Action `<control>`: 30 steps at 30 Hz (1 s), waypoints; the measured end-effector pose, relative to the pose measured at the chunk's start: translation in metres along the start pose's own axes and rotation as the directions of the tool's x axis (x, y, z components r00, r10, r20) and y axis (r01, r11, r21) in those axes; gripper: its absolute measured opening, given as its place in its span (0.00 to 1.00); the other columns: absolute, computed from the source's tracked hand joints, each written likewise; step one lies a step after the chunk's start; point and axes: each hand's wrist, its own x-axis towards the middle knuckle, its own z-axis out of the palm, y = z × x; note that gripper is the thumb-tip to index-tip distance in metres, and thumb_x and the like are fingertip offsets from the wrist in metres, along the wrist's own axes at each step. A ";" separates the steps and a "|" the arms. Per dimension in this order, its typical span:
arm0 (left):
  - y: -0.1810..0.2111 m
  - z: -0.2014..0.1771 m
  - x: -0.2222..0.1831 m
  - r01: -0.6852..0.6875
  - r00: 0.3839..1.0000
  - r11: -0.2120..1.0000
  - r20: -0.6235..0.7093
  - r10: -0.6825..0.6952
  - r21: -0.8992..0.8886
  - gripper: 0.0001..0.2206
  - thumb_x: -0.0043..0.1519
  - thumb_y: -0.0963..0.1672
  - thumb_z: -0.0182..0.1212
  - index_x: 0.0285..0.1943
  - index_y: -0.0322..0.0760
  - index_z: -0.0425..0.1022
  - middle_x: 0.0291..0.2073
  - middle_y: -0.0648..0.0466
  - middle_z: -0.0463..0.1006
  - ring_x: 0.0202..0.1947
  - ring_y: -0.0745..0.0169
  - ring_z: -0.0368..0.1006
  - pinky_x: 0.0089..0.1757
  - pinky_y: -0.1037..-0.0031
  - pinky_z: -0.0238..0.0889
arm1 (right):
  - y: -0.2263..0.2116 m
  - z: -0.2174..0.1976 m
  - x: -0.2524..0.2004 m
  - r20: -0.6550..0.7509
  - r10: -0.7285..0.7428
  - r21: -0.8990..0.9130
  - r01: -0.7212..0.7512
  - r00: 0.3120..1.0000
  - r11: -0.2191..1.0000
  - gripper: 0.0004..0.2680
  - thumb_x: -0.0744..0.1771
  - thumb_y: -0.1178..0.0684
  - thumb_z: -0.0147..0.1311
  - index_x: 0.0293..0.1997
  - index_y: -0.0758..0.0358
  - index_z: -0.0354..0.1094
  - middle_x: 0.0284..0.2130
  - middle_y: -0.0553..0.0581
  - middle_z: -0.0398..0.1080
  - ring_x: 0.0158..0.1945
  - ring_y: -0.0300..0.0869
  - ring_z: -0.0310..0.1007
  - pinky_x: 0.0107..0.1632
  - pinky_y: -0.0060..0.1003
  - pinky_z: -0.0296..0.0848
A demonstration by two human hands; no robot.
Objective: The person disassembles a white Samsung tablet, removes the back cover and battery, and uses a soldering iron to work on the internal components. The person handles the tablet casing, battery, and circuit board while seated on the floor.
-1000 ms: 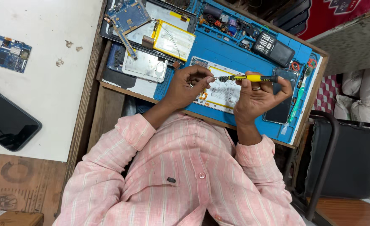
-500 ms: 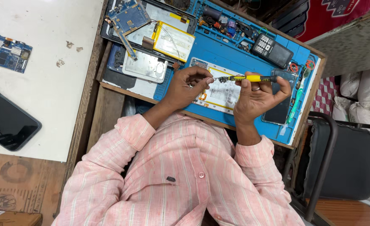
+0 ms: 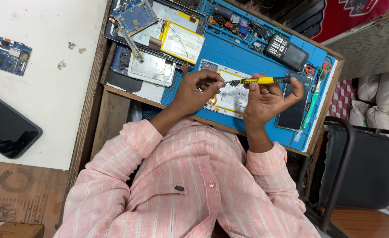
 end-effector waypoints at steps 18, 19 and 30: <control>0.055 -0.041 -0.035 -0.435 0.898 0.537 0.299 0.324 0.723 0.10 0.65 0.36 0.65 0.55 0.33 0.78 0.52 0.50 0.77 0.56 0.50 0.74 0.55 0.62 0.69 | -0.011 -0.011 -0.019 0.256 -0.171 -0.266 0.239 0.952 0.934 0.25 0.71 0.62 0.59 0.66 0.45 0.38 0.45 0.68 0.72 0.43 0.48 0.81 0.46 0.37 0.84; 0.055 -0.043 -0.039 -0.462 0.882 0.476 0.329 0.338 0.748 0.11 0.63 0.36 0.65 0.53 0.33 0.79 0.54 0.51 0.77 0.58 0.50 0.74 0.55 0.62 0.68 | -0.013 -0.009 -0.020 0.293 -0.175 -0.284 0.260 0.940 0.923 0.25 0.70 0.62 0.59 0.66 0.45 0.38 0.44 0.68 0.73 0.43 0.48 0.81 0.46 0.37 0.83; 0.035 -0.048 -0.060 -0.479 0.868 0.379 0.363 0.339 0.792 0.09 0.62 0.40 0.68 0.51 0.36 0.83 0.59 0.52 0.74 0.63 0.53 0.67 0.58 0.60 0.62 | -0.016 0.015 -0.024 0.436 -0.227 -0.276 0.369 0.871 0.888 0.24 0.69 0.61 0.59 0.63 0.48 0.39 0.37 0.68 0.75 0.40 0.48 0.81 0.47 0.38 0.78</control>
